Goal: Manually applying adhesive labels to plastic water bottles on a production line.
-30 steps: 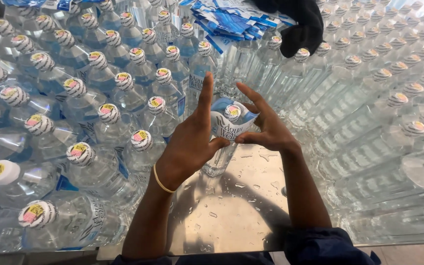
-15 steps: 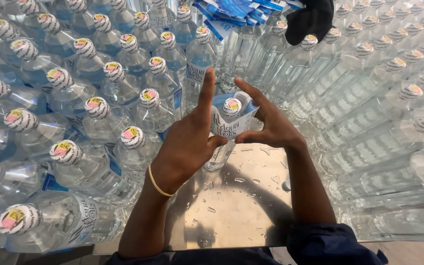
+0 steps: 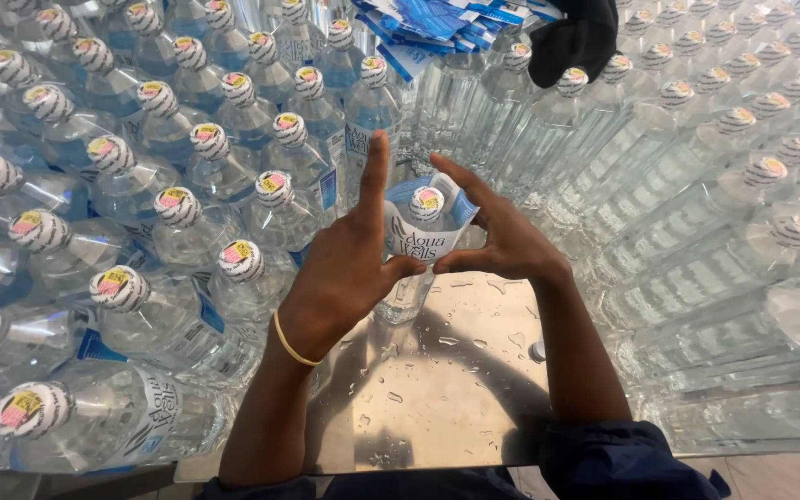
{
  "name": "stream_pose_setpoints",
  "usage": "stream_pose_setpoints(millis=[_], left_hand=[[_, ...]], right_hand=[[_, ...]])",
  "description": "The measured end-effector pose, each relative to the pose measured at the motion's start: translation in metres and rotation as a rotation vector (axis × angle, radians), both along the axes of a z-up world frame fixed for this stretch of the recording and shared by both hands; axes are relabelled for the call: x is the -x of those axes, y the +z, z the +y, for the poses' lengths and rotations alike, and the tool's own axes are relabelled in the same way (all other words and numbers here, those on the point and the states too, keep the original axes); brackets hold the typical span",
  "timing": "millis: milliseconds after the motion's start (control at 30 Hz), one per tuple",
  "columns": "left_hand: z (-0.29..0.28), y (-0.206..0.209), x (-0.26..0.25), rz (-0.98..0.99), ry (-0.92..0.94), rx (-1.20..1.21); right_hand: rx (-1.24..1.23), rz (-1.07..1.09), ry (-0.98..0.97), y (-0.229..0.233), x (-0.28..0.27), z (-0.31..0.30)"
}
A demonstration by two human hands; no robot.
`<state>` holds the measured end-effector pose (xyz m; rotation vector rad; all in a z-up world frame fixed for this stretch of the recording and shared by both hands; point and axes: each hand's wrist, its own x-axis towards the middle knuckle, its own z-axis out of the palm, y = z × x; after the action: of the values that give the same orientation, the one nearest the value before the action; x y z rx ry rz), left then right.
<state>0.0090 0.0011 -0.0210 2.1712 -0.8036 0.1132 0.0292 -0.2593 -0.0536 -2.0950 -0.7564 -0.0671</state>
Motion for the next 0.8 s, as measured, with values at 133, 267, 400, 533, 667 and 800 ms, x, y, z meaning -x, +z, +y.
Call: stream_pose_setpoints(millis=[133, 267, 400, 533, 667, 800], left_hand=[[0.001, 0.004, 0.000, 0.043, 0.008, -0.027], [-0.005, 0.001, -0.001, 0.036, 0.038, -0.113], [-0.015, 0.002, -0.008, 0.115, 0.015, -0.257], [-0.039, 0.017, -0.006, 0.298, 0.241, -0.275], [-0.054, -0.006, -0.014, 0.180, 0.176, 0.015], [-0.061, -0.003, -0.020, 0.310, 0.182, 0.070]], right_hand=[[-0.010, 0.010, 0.022, -0.001, 0.000, -0.001], [-0.036, 0.050, 0.020, 0.001, 0.003, -0.004], [-0.085, 0.153, -0.045, -0.001, 0.009, -0.006], [-0.067, 0.089, -0.040, -0.007, 0.004, -0.028], [-0.145, 0.021, -0.058, -0.010, -0.003, -0.044], [-0.037, -0.018, -0.161, -0.010, -0.005, -0.050]])
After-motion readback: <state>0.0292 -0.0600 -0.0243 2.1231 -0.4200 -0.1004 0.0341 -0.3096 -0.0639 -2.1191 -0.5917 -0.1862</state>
